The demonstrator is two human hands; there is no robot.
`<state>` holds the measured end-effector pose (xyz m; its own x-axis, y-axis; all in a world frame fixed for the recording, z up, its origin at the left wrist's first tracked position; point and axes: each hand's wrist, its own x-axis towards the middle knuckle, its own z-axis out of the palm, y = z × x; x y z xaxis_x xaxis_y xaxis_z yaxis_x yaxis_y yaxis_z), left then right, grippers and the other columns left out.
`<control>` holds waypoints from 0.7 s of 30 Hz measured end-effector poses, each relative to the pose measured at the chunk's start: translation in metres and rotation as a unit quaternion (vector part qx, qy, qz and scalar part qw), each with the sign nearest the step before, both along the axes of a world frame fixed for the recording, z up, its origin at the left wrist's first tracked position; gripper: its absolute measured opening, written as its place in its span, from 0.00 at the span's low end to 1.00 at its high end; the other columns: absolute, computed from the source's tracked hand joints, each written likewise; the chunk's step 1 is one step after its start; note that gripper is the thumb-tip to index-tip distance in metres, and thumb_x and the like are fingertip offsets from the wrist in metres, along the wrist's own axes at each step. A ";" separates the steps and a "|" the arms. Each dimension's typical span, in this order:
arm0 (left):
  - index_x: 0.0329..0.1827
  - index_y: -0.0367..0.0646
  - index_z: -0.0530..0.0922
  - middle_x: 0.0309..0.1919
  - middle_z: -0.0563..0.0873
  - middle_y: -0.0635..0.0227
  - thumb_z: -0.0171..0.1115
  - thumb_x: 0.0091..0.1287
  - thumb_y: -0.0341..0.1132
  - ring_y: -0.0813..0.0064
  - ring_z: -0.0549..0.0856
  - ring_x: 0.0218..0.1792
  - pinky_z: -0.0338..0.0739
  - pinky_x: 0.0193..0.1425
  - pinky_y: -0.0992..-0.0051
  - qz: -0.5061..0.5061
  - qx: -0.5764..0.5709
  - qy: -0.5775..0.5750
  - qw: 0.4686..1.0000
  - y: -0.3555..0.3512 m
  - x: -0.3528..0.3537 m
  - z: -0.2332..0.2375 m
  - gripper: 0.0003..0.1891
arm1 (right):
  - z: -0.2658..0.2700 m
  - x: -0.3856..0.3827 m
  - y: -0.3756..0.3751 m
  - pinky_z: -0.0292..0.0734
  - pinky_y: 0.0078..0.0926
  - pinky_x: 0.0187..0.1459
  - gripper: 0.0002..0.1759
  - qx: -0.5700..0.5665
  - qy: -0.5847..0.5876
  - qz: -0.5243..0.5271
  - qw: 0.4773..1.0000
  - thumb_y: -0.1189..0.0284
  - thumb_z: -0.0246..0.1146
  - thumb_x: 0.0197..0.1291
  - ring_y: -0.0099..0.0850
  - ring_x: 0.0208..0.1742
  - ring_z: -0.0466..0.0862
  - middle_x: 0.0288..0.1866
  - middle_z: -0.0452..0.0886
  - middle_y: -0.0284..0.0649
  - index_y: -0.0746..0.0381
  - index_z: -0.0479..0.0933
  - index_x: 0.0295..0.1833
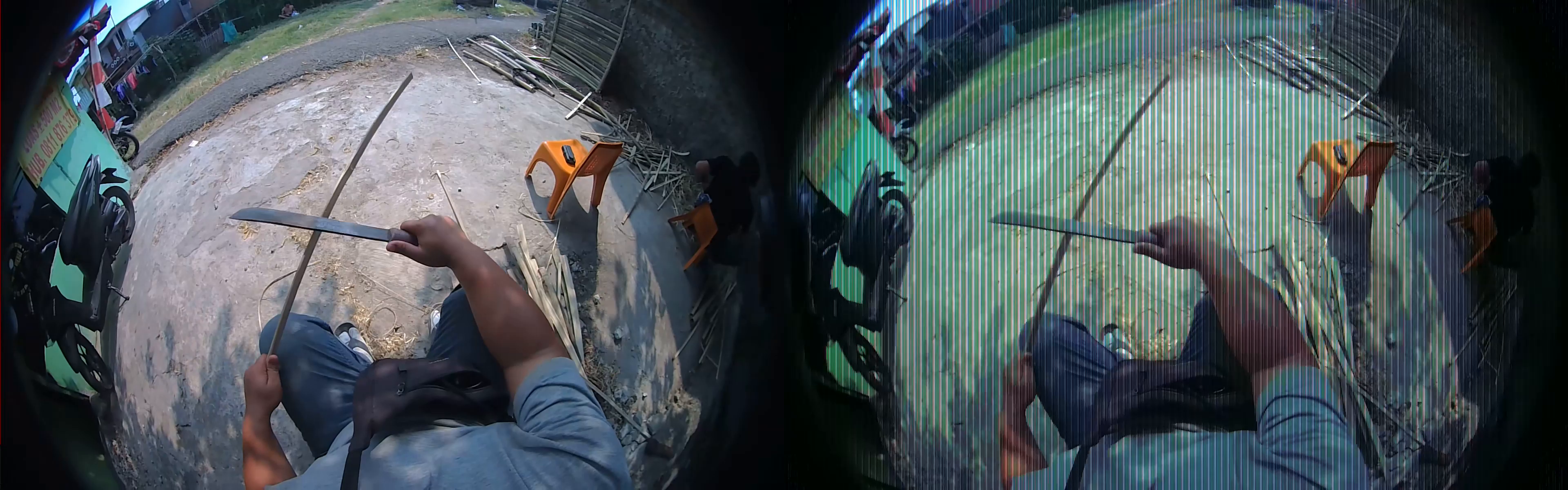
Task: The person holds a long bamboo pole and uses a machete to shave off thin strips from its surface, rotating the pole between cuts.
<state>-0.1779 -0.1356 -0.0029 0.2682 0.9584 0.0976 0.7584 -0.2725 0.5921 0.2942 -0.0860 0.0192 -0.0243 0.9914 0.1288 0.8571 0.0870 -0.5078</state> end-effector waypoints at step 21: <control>0.35 0.37 0.78 0.28 0.83 0.43 0.51 0.84 0.52 0.34 0.83 0.34 0.74 0.37 0.47 0.016 -0.004 0.067 0.998 0.001 0.013 0.011 0.26 | 0.238 -0.096 -0.025 0.86 0.45 0.40 0.36 0.059 -0.103 -0.018 0.993 0.34 0.60 0.70 0.45 0.37 0.92 0.32 0.89 0.47 0.58 0.88 0.41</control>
